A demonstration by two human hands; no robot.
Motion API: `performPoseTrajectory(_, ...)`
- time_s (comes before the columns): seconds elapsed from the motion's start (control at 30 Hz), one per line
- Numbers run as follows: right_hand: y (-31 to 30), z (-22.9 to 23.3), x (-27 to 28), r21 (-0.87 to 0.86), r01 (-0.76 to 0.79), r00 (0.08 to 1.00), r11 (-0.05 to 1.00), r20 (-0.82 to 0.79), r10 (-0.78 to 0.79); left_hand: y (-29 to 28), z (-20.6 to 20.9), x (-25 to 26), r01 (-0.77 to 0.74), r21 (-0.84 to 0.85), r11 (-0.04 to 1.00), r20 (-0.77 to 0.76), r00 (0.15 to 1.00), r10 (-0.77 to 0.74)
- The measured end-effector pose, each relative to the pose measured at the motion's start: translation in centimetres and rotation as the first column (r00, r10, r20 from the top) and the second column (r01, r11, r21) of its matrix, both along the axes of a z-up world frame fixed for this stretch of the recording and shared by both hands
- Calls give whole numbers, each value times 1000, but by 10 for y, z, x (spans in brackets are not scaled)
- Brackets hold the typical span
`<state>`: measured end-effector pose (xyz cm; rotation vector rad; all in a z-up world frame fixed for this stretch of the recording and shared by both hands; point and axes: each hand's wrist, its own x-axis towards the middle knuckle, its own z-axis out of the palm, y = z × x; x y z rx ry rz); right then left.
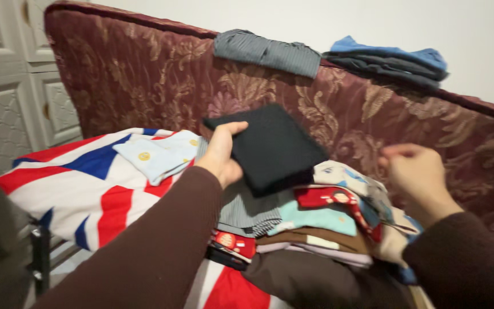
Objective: The person sorts through various folded and unfolded clothing items on a maroon couch, organizes them into stacks, and places them into the shelves of a white plastic wardrobe.
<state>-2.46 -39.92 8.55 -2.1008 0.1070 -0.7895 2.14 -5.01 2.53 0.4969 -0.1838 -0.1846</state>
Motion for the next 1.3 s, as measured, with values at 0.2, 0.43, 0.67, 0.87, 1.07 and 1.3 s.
performPoseTrajectory(0.2,-145,-116,64,-94,24,857,995,-510,-69,-64,28,2,15,-182,983,-12,1000,-18)
performPoseTrajectory(0.43,-118,-81,49,629,98,817,771,-493,298,-66,35,-7,-63,-303,951,15,997,71)
performPoseTrajectory(0.67,-92,36,-7,248,28,979,968,-204,24,-54,30,-34,-330,-303,894,-231,936,267)
performPoseTrajectory(0.87,23,96,-48,-507,-594,740,624,-42,671,-37,31,-51,-502,-379,778,-170,864,474)
performPoseTrajectory(1.07,222,-9,12,418,-832,334,364,-147,931,19,7,-82,-310,-505,806,-37,940,339)
performPoseTrajectory(1.3,306,-30,-21,745,-533,339,401,-246,908,136,-18,-136,-269,104,958,-73,958,277)
